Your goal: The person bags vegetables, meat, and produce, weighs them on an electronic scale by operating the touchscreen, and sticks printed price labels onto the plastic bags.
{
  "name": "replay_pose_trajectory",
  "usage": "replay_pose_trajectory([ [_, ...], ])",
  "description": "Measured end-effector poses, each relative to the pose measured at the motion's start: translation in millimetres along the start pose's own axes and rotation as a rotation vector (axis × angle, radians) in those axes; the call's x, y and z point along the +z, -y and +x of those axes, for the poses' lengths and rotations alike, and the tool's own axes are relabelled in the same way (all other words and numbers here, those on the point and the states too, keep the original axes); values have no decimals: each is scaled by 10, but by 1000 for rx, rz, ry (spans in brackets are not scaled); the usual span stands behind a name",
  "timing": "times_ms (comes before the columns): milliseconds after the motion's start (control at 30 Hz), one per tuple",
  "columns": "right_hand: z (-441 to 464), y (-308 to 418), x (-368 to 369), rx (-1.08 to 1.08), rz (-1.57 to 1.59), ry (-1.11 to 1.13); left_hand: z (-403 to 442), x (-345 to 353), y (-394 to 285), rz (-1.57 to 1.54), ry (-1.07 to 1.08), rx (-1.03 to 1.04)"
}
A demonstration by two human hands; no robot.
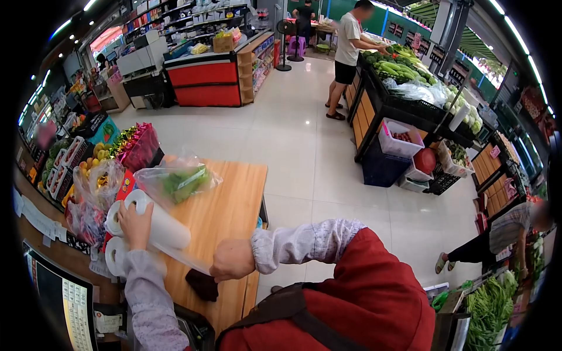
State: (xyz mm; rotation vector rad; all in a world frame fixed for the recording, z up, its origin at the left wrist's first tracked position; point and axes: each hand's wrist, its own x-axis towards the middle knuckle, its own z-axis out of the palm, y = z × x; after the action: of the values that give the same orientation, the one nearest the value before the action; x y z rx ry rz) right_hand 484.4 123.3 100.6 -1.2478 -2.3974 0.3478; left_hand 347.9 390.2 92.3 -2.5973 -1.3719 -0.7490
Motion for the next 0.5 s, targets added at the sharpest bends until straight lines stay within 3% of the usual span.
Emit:
replay_pose_trajectory([
  [100, -75, 76, 304, 78, -145, 113, 23, 52, -83, 28, -37, -65],
  [167, -261, -405, 1187, 3, -153, 170, 10, 39, -170, 75, -40, -131],
  [233, -655, -531, 1797, -4, -320, 373, 14, 65, -190, 76, -57, -142],
  [267, -722, -335, 1486, 38, -129, 510, 17, 68, -181, 79, -73, -152],
  [333, -870, -329, 1333, 334, 11, 477, 15, 65, -203, 104, -78, -160],
  [400, -1014, -380, 1183, 369, -79, 552, 2, 75, -246, 120, -77, -154],
  [467, -1241, -320, 1192, 381, -86, 819, 8, 59, -260, 135, -87, -184],
  [500, -1365, -278, 1153, 374, -98, 834, 9, 66, -253, 133, -88, -183],
])
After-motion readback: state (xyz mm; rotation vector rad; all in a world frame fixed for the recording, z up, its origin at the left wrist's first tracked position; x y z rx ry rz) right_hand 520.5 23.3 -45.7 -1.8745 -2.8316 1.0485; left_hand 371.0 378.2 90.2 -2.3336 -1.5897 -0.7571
